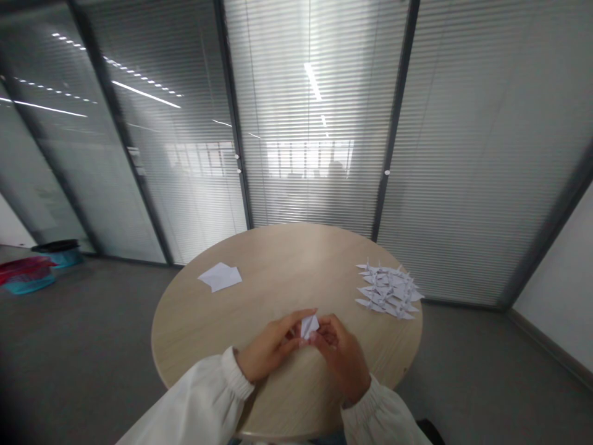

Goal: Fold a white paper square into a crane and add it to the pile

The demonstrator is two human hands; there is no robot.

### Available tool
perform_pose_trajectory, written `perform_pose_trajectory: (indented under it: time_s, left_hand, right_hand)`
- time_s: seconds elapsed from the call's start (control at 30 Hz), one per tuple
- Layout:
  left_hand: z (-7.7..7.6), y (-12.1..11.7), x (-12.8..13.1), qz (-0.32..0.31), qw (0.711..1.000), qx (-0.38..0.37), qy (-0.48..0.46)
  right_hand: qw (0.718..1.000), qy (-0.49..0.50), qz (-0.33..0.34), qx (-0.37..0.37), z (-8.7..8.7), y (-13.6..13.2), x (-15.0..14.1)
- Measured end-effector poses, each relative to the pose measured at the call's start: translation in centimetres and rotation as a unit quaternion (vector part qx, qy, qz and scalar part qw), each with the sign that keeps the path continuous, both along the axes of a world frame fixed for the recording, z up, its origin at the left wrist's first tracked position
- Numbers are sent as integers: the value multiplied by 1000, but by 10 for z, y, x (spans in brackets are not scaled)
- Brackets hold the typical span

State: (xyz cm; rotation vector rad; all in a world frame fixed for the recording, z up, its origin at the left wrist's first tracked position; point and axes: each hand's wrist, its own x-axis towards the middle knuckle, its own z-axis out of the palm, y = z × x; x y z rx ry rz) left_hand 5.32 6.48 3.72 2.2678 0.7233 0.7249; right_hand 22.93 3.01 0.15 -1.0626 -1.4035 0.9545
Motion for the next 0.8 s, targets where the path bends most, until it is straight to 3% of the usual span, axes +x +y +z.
perform_pose_trajectory:
  time_s: [0.1,0.27,0.43,0.8]
  left_hand:
    - [-1,0,1,2,1000,-18,-9]
    - [-9,3,2,-21,999,-32,12]
    - [-8,1,2,-27,999,-25,15]
    - [2,2,1,54,996,-54,-44]
  right_hand:
    - [999,12,-42,19,-1,2,1]
    - [999,8,-3,40,-1,0,1]
    - [997,-59,-25,46,-1,-1,4]
    - [999,7,-48,7,-4,1,2]
